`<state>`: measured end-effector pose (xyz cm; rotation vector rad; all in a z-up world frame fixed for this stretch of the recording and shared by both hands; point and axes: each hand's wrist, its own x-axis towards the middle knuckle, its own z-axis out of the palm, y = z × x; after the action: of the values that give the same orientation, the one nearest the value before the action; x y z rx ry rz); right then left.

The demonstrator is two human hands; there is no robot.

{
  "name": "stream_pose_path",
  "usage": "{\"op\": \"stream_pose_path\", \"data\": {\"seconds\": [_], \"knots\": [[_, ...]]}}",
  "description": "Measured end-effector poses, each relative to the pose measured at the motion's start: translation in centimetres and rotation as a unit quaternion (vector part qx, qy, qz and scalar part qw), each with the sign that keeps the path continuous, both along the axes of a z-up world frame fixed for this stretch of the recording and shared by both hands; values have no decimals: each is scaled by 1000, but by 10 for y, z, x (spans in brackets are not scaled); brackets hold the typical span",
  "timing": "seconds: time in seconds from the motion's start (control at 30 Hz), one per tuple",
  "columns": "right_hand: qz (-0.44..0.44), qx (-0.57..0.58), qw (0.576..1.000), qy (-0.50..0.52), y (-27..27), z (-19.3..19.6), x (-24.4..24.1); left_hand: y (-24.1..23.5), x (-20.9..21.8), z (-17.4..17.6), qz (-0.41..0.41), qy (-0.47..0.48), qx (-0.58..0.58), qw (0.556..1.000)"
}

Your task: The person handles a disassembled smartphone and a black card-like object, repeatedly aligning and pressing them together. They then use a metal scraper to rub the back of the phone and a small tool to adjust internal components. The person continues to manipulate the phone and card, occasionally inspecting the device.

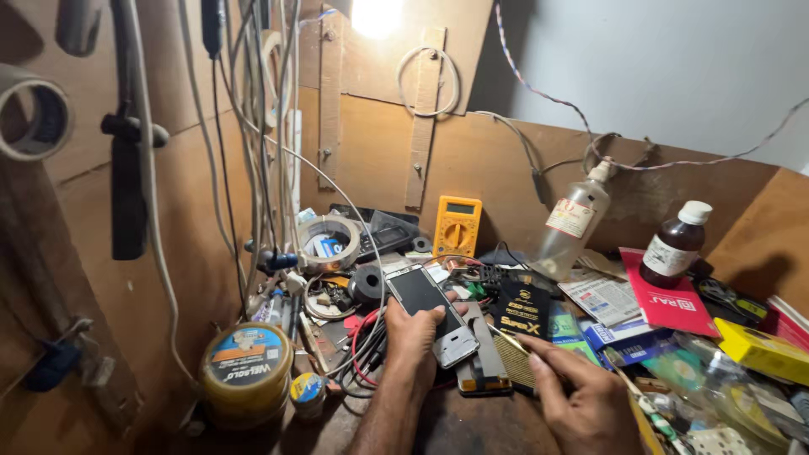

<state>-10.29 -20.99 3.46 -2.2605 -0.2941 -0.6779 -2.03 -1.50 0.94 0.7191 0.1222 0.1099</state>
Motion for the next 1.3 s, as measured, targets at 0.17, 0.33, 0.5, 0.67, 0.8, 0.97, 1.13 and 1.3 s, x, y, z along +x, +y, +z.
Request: {"op": "stream_pose_path", "data": {"seconds": [0.17,0.33,0.5,0.67,0.8,0.97,1.13,1.3], "knots": [[-5,-42,999,-21,24,0,5,3,-4,3,3,-4,4,1000],[-11,-76,996,-40,28,-6,-4,2,-1,4,2,10,3,1000],[-23,-85,996,0,25,-16,-4,2,-1,0,5,10,5,1000],[1,-100,992,-71,29,-17,-3,1,0,-2,3,-8,2,1000],[-16,-92,994,-53,36,-17,-1,1,0,-3,-15,15,13,1000],[0,-98,994,-53,34,-18,2,-1,-1,-6,-6,6,12,1000],[-12,-116,992,-45,32,-16,-3,0,-2,-5,1,5,6,1000],[-3,-85,995,-48,43,-13,0,0,-5,-8,-17,-4,14,1000]]}}
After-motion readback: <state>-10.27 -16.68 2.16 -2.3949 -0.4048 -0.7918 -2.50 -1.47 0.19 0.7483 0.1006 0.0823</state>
